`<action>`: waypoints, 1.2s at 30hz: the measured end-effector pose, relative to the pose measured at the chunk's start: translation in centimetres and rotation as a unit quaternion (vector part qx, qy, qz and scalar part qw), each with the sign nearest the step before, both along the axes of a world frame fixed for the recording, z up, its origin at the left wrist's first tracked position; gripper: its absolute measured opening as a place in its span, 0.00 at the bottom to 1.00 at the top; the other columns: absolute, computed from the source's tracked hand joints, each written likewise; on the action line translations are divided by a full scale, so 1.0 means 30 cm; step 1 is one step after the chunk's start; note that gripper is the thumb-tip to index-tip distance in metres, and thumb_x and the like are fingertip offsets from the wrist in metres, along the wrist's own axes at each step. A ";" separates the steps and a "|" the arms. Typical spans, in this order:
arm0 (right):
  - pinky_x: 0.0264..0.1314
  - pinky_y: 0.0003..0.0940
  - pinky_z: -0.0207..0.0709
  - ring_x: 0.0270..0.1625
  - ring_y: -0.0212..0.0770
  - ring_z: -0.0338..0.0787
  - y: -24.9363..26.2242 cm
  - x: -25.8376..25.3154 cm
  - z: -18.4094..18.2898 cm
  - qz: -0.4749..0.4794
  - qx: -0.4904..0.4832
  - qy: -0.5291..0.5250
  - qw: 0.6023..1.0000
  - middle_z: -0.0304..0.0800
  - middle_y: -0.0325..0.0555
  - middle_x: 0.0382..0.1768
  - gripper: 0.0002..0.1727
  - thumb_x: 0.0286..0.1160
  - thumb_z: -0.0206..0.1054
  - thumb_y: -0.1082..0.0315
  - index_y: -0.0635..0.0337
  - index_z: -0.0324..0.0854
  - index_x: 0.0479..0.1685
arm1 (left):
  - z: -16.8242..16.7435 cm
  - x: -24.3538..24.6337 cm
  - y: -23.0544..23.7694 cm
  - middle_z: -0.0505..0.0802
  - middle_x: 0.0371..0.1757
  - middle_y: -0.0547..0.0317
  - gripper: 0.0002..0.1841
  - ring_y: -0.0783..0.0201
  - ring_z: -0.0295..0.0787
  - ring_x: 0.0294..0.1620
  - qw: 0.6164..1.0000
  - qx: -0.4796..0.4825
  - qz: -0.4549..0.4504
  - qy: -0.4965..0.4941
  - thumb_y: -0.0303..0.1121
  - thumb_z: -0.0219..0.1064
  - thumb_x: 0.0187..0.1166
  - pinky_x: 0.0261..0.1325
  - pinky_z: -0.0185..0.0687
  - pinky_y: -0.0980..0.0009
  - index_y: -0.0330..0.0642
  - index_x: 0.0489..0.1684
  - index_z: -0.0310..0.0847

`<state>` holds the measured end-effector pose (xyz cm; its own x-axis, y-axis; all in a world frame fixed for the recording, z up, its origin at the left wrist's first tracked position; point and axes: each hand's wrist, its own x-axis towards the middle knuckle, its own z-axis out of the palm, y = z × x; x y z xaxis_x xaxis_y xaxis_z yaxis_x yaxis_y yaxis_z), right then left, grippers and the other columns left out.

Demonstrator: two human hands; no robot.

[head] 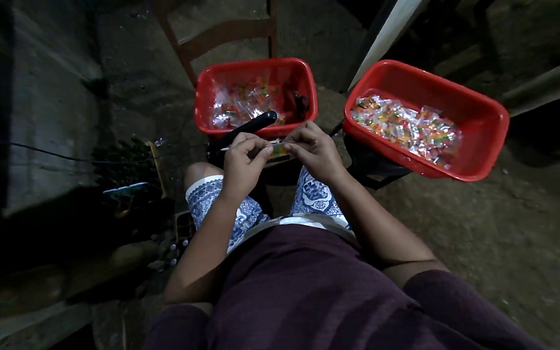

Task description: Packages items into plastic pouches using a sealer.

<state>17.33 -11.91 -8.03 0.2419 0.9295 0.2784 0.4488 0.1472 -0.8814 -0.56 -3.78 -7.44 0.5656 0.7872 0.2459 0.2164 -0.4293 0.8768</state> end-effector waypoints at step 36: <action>0.43 0.25 0.80 0.34 0.26 0.83 0.081 0.023 -0.159 0.000 -0.096 0.273 0.957 0.84 0.36 0.31 0.07 0.83 0.63 0.70 0.61 0.81 0.37 | -0.161 0.040 0.003 0.90 0.51 0.58 0.11 0.64 0.92 0.47 0.910 -0.392 0.026 -0.133 0.26 0.63 0.85 0.49 0.92 0.64 0.41 0.62 0.79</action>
